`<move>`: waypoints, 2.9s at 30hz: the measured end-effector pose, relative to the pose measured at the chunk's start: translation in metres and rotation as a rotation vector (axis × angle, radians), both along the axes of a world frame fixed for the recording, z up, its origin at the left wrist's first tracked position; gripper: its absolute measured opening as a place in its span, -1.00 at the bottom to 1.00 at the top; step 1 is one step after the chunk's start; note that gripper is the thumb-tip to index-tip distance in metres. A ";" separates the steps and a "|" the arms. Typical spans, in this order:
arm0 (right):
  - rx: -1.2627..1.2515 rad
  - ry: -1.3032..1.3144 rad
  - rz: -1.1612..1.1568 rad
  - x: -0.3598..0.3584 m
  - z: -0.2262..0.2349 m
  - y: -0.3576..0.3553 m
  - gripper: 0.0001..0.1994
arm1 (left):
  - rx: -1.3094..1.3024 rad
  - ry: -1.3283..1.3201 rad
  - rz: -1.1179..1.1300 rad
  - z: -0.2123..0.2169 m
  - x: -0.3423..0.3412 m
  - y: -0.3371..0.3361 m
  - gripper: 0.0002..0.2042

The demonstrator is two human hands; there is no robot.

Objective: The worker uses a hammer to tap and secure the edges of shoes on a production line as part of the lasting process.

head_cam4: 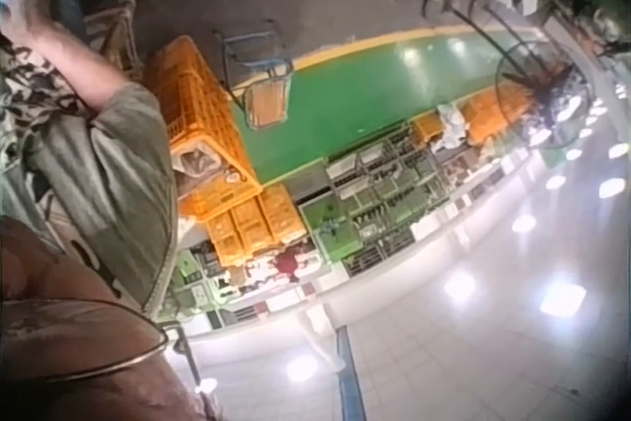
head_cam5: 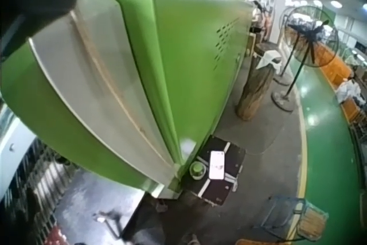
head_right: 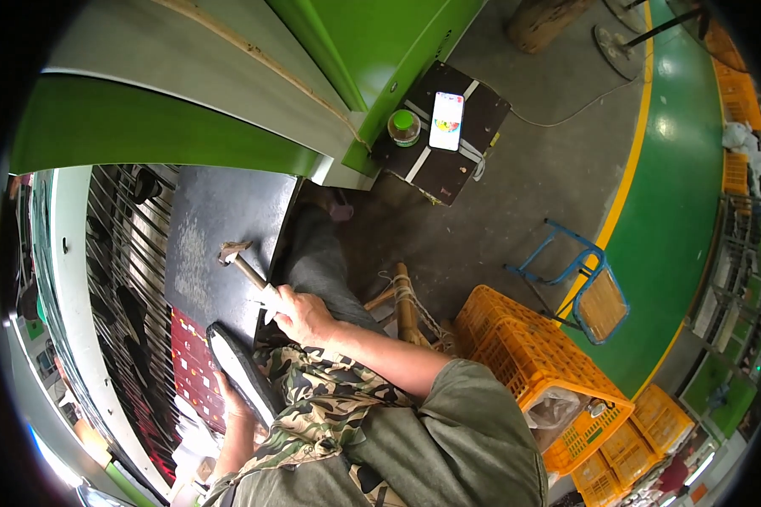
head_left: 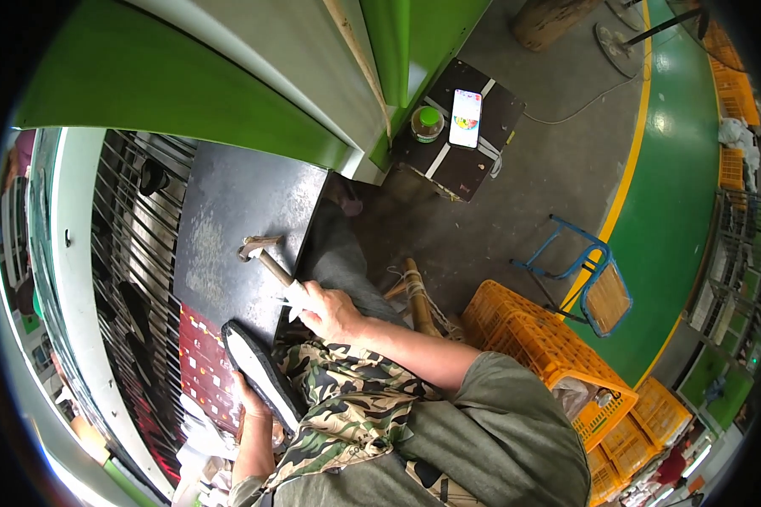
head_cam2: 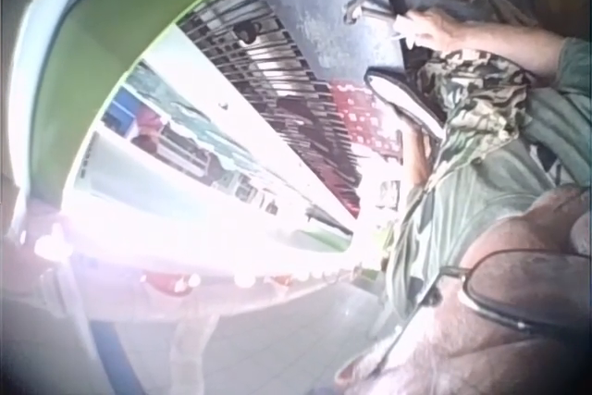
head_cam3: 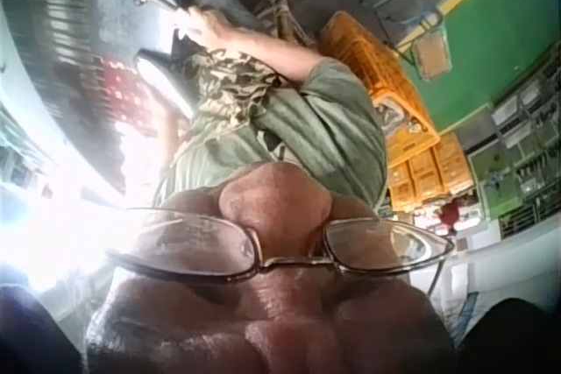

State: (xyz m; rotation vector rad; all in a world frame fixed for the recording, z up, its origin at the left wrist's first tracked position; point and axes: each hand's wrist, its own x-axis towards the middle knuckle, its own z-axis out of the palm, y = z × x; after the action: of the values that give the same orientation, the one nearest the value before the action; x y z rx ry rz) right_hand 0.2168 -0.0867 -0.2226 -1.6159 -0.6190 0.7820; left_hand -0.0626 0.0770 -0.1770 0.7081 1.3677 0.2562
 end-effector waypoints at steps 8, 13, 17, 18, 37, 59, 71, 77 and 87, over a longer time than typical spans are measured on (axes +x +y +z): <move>0.021 0.015 0.001 -0.001 -0.003 0.000 -0.71 | 0.014 0.029 0.034 -0.007 -0.009 0.005 -0.07; 0.009 0.009 0.016 0.003 0.001 -0.001 -0.71 | -0.012 0.021 -0.007 0.006 0.008 -0.003 -0.08; -0.002 -0.005 0.022 0.003 0.000 -0.001 -0.70 | -0.023 0.008 -0.003 0.006 0.007 -0.003 -0.10; -0.002 -0.005 0.022 0.003 0.000 -0.002 -0.70 | -0.027 0.004 -0.003 0.008 0.011 -0.005 -0.10; -0.018 -0.155 -0.033 -0.022 -0.030 0.013 -0.65 | -0.018 -0.098 -0.117 0.014 -0.011 -0.013 -0.19; -0.511 -0.546 0.568 -0.070 0.070 0.044 -0.64 | -0.012 -0.477 -0.004 -0.029 -0.010 -0.009 -0.55; -0.466 -0.110 0.518 -0.052 0.124 0.065 -0.76 | 0.060 -0.492 0.007 -0.047 -0.013 -0.013 -0.54; -0.302 -0.358 0.435 -0.064 0.105 0.068 -0.70 | 0.038 -0.488 -0.036 -0.041 -0.013 -0.010 -0.53; -0.616 -0.841 0.698 -0.065 0.112 0.074 -0.70 | 0.045 -0.497 -0.053 -0.039 -0.015 -0.012 -0.54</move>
State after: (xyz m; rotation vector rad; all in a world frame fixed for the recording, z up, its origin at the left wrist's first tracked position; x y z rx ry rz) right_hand 0.1514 -0.0124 -0.1102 -2.3426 -1.7370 0.8043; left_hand -0.0780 0.0647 -0.2160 0.6621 0.8715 0.3926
